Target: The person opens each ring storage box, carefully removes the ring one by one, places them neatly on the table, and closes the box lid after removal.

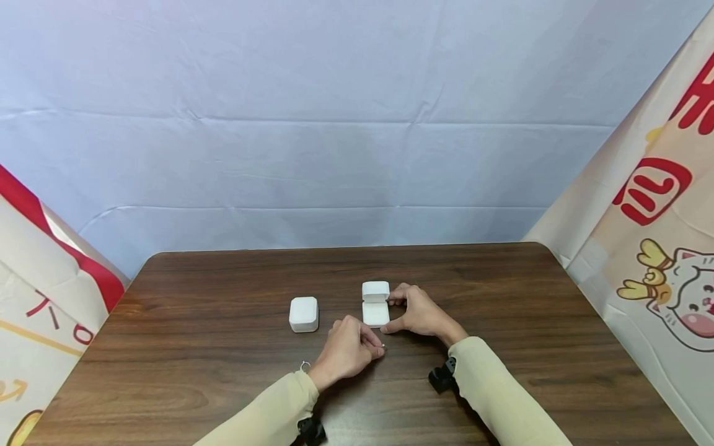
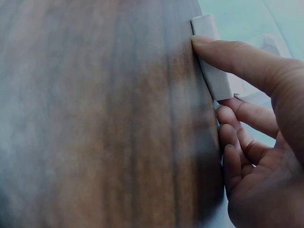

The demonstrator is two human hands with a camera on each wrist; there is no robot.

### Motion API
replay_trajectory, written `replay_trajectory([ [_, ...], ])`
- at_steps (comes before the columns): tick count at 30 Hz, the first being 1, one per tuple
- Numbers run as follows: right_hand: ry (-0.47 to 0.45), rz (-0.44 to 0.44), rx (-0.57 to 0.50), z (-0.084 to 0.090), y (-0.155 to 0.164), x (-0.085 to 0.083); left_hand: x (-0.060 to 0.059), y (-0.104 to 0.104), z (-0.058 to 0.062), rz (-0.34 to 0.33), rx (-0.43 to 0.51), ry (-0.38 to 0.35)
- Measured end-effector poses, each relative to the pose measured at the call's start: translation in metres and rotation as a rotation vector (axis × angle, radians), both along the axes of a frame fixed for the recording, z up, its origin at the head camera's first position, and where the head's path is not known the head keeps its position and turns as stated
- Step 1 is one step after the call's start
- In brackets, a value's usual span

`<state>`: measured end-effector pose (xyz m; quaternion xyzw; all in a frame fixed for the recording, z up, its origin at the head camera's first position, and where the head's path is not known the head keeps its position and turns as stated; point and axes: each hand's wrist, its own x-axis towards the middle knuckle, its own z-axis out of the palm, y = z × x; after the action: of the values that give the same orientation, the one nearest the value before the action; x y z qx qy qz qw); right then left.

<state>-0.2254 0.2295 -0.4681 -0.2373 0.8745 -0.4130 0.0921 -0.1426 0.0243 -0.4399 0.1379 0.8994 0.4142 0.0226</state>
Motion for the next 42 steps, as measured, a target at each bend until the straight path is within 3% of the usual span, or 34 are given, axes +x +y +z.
replay_trajectory([
  [14,-0.003,0.005,0.018,-0.001,0.001,-0.001,0.011,0.002,-0.007,-0.052,-0.067,0.031],
  [28,0.012,0.005,0.025,0.0,0.001,0.0,0.014,0.008,-0.003,-0.035,-0.16,-0.062],
  [42,0.011,0.005,0.024,0.0,0.0,-0.001,0.011,0.005,-0.006,-0.053,-0.097,-0.047],
])
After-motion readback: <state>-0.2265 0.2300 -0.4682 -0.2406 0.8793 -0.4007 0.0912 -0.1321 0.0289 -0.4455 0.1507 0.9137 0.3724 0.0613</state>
